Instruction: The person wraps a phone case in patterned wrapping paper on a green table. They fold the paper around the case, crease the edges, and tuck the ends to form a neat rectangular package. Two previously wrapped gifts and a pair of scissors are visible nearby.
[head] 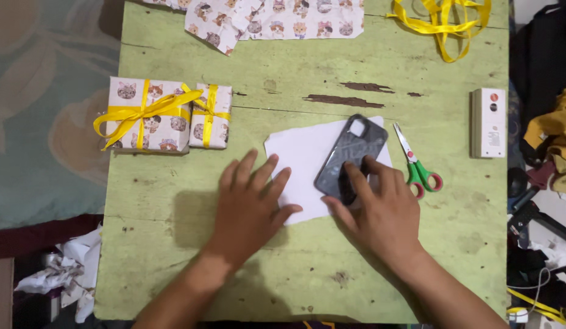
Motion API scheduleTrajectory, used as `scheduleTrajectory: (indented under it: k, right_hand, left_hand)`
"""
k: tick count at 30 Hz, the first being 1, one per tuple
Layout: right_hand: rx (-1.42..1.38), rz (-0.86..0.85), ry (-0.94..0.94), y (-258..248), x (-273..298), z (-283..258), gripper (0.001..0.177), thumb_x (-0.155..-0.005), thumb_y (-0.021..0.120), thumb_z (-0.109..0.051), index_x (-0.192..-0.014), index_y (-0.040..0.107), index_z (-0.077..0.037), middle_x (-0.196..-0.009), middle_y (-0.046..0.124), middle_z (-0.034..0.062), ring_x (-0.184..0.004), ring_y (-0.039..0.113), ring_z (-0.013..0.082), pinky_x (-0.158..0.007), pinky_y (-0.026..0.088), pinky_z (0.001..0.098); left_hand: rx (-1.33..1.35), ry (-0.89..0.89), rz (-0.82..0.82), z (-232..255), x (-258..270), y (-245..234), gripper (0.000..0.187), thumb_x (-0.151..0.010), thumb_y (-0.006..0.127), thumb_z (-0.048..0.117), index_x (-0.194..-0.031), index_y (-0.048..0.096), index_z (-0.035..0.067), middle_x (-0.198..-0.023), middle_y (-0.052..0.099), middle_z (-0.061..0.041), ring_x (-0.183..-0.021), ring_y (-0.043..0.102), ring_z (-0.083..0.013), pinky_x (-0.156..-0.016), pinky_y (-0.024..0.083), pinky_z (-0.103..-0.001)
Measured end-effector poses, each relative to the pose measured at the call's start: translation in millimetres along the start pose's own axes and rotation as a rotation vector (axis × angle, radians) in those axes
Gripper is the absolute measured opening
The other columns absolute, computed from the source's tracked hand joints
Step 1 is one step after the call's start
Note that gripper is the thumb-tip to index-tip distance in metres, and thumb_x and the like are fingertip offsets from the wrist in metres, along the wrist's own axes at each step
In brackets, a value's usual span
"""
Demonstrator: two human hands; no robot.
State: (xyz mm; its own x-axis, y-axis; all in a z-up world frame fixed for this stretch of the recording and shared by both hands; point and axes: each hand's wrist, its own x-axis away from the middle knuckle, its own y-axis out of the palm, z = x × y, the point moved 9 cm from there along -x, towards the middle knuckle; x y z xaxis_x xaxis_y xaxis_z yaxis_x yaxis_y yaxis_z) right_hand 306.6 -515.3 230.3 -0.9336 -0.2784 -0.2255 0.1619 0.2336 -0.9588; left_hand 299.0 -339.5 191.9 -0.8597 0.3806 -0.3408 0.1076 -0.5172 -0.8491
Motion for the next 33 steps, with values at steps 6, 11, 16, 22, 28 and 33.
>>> scheduleTrajectory:
  k: [6,11,16,22,28,33]
  right_hand:
    - [-0.058,-0.024,-0.014,3,10,2,0.057,-0.081,0.080,-0.030,-0.128,0.066,-0.001,-0.135,0.057,0.0252,-0.116,0.058,0.0407,-0.094,0.052,0.0469]
    - [-0.176,-0.092,-0.079,11,-3,35,0.057,-0.086,0.076,-0.022,-0.136,0.062,0.000,-0.148,0.051,0.0267,-0.134,0.052,0.0428,-0.109,0.046,0.0480]
    - [-0.238,-0.122,-0.189,13,0,35,0.063,-0.078,0.076,-0.018,-0.135,0.058,0.005,-0.149,0.046,0.0286,-0.140,0.045,0.0444,-0.113,0.042,0.0488]
    - [-0.424,-0.202,-0.257,14,5,29,0.065,-0.074,0.075,-0.012,-0.135,0.059,0.002,-0.153,0.046,0.0234,-0.146,0.041,0.0427,-0.115,0.040,0.0481]
    - [-0.298,-0.056,-0.142,11,11,29,0.054,-0.079,0.079,-0.019,-0.130,0.067,-0.005,-0.140,0.059,0.0162,-0.120,0.057,0.0350,-0.100,0.051,0.0443]
    - [-0.241,-0.088,-0.012,12,22,24,0.046,-0.083,0.082,-0.031,-0.122,0.073,-0.008,-0.128,0.064,0.0112,-0.107,0.061,0.0293,-0.088,0.054,0.0432]
  left_hand:
    - [-0.284,0.159,0.098,49,22,6,0.042,-0.098,0.071,0.027,-0.125,0.064,-0.004,-0.123,0.063,-0.021,-0.113,0.057,-0.0347,-0.094,0.049,-0.046]
    - [-0.149,0.361,-0.024,75,38,11,0.036,-0.086,0.067,0.010,-0.120,0.069,-0.003,-0.100,0.068,-0.008,-0.093,0.061,-0.0219,-0.079,0.052,-0.036]
    - [0.114,0.518,-0.048,81,24,4,0.029,-0.089,0.069,0.012,-0.117,0.073,0.006,-0.088,0.067,-0.001,-0.085,0.061,-0.0194,-0.067,0.050,-0.033]
    - [0.239,0.284,-0.026,21,-32,1,0.020,-0.092,0.076,0.023,-0.108,0.075,0.011,-0.098,0.067,-0.003,-0.099,0.059,-0.0244,-0.082,0.048,-0.040]
    - [0.168,0.317,-0.171,35,-22,31,0.048,-0.088,0.073,0.047,-0.122,0.068,0.014,-0.135,0.059,-0.007,-0.137,0.046,-0.0291,-0.106,0.037,-0.049]
    - [0.033,0.252,-0.192,29,-9,41,0.066,-0.087,0.065,0.063,-0.125,0.066,0.009,-0.148,0.054,-0.008,-0.142,0.043,-0.0258,-0.110,0.032,-0.053]
